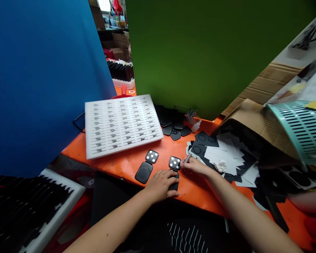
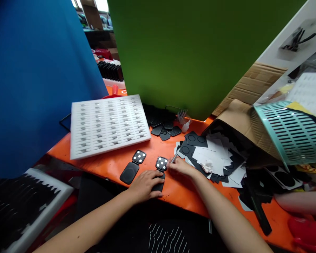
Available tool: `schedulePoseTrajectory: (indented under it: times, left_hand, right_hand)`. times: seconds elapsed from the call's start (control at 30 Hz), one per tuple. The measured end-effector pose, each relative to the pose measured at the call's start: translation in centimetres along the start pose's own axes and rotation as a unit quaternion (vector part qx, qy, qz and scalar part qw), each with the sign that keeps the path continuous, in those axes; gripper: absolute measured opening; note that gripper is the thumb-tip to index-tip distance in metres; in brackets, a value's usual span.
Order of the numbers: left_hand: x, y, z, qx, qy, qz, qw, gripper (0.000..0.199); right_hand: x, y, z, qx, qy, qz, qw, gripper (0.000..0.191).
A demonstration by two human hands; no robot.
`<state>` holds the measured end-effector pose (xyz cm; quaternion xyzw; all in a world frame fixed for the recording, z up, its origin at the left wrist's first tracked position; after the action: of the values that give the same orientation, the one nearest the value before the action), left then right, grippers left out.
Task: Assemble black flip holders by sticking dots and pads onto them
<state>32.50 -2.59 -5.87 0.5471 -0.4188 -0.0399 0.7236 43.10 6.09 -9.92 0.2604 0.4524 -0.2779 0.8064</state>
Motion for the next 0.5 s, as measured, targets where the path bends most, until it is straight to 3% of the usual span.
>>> schedulePoseTrajectory:
  times: [0.1,0.17,0.27,0.37,0.43,0.5]
  left_hand:
    - [0.0,0.1,0.1,-0.004,0.002,0.005,1.000,0.047]
    - [0.2,0.1,0.0,-0.003,0.009,0.006,1.000,0.047]
    - [0.8,0.1,-0.5,0.020,0.047,0.005,0.999,0.043]
    - [1.3,0.2,-1.2,0.065,0.101,-0.014,0.993,0.023]
    - [1.3,0.4,-1.4,0.087,0.121,-0.033,0.988,0.011]
    - [1.0,0.6,-1.2,0.094,0.129,-0.048,0.986,0.014]
  right_hand:
    - [0.9,0.5,1.1,0.040,0.030,-0.191,0.980,0.018]
    - [1.2,0.8,1.6,0.075,0.048,-0.243,0.966,0.020]
    - [1.6,1.0,2.1,0.131,0.064,-0.287,0.947,0.023]
    - [1.9,1.4,2.4,0.186,0.082,-0.312,0.928,0.025]
    - [2.0,1.3,2.5,0.197,0.080,-0.300,0.930,0.026]
    - [2.2,1.1,2.4,0.196,0.073,-0.282,0.936,0.027]
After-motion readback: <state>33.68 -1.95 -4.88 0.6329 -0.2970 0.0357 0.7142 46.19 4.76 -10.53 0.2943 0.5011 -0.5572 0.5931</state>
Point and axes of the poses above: each hand's wrist, its own z-axis away from the middle knuckle, its own y-axis out of the back of the hand, x = y × z, the point moved 9 cm from there along -z, towards the middle knuckle, and after that the axes turned 9 degrees about -x, right-handed, at the moved point
